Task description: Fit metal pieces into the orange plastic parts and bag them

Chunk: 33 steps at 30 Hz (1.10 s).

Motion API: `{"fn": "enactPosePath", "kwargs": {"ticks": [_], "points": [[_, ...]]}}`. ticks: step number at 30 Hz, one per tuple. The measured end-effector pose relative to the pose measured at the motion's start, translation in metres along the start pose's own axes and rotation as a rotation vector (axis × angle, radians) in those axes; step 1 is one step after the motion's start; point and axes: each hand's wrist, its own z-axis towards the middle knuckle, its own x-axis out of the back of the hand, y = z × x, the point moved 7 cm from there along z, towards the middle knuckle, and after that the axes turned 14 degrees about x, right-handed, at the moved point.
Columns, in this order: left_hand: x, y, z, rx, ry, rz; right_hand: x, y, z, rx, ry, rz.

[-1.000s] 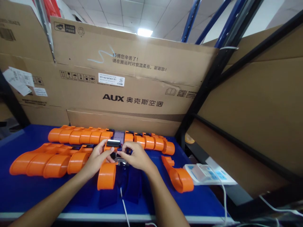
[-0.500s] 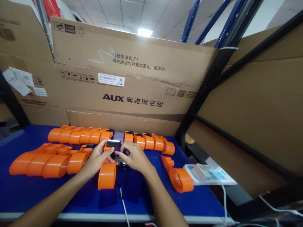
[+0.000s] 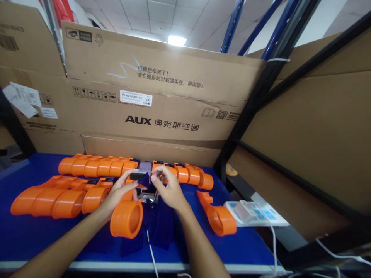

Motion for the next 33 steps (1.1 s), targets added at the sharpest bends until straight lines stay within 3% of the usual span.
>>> {"fn": "enactPosePath", "kwargs": {"ticks": [6, 10, 16, 26, 29, 33], "points": [[-0.021, -0.003, -0.015, 0.124, -0.191, -0.019, -0.029, -0.003, -0.003, -0.136, -0.195, 0.417], [-0.029, -0.006, -0.020, 0.174, -0.260, -0.053, -0.029, 0.004, -0.004, -0.171, -0.159, 0.419], [-0.019, -0.009, -0.007, 0.102, -0.221, -0.035, -0.024, 0.016, -0.003, -0.171, -0.016, 0.297], [-0.011, -0.004, -0.002, 0.047, -0.132, 0.037, -0.030, 0.013, -0.001, -0.141, -0.049, 0.254], [-0.013, -0.006, -0.002, 0.071, -0.146, 0.013, -0.020, 0.013, 0.002, -0.119, -0.059, 0.151], [-0.011, -0.009, -0.001, 0.090, -0.132, -0.051, 0.023, 0.023, 0.000, -0.138, 0.028, -0.185]]}}
